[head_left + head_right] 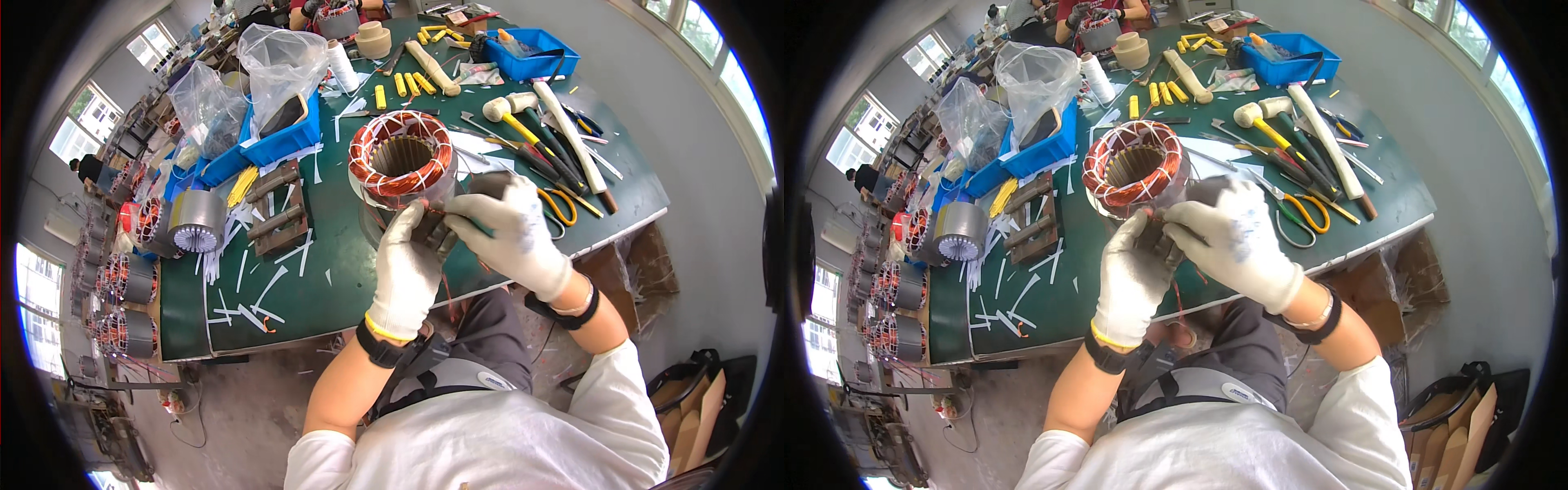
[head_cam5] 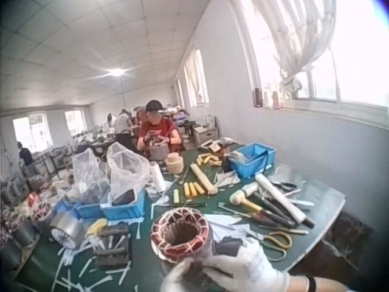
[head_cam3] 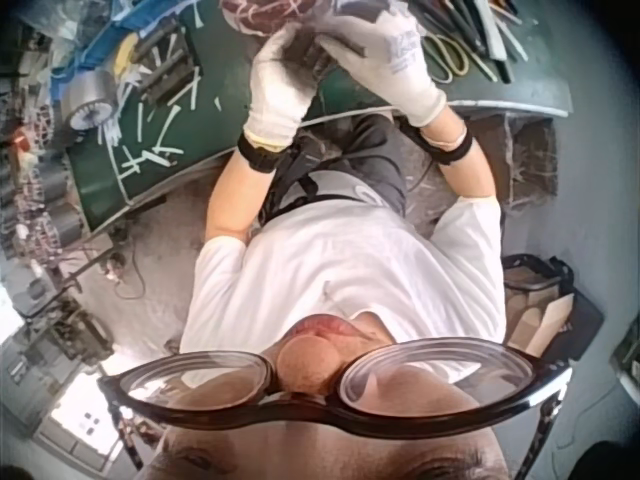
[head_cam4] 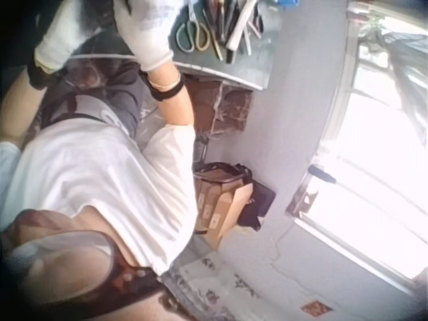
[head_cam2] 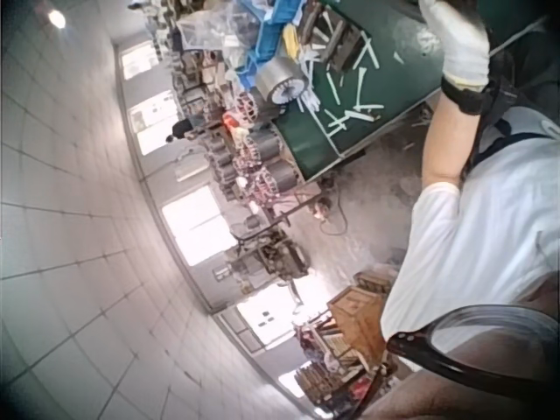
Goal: Wiring and assembling motor stators at a fabrication workstation.
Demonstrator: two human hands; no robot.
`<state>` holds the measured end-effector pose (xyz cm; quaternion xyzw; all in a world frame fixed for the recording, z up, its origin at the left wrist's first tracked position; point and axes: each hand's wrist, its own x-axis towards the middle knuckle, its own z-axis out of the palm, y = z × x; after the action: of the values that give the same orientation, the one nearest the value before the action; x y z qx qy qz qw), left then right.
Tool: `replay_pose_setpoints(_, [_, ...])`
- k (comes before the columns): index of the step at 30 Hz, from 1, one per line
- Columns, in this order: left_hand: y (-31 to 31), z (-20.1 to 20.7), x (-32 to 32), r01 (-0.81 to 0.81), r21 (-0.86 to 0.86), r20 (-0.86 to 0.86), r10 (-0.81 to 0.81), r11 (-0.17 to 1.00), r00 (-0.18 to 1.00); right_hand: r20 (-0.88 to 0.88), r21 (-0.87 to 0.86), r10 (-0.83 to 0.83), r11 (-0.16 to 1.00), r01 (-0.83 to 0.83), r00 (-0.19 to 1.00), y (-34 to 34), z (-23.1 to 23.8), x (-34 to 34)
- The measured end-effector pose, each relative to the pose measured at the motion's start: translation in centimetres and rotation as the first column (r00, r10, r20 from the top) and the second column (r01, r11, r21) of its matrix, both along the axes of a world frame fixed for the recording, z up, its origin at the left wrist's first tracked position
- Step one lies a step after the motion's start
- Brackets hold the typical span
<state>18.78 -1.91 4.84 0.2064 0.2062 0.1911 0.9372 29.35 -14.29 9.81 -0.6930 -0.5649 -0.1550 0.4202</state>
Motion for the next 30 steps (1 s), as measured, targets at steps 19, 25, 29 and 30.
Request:
replay_pose_setpoints(19, [8.5, -4.4, -8.1, -0.053, 0.659, -0.325, 0.348, 0.75, 0.879, 0.177, -0.486, -0.628, 0.614, 0.622, 0.758, -8.1, -10.3, 8.5])
replay_pose_setpoints(25, [8.9, -3.0, -9.2, -0.04, 0.743, -0.226, 0.307, 0.669, 0.924, -0.451, -0.68, -0.115, 0.687, -0.257, 0.885, -3.9, -5.6, -0.3])
replay_pose_setpoints(29, [8.6, -2.1, -9.6, 0.034, 0.771, -0.253, 0.257, 0.636, 0.933, -0.616, -0.608, -0.087, 0.684, -0.403, 0.783, 1.0, -5.1, -2.7])
replay_pose_setpoints(30, [8.7, -1.8, -9.7, 0.072, 0.764, -0.282, 0.231, 0.641, 0.931, -0.617, -0.606, -0.085, 0.686, -0.403, 0.782, 2.0, -4.9, -2.9])
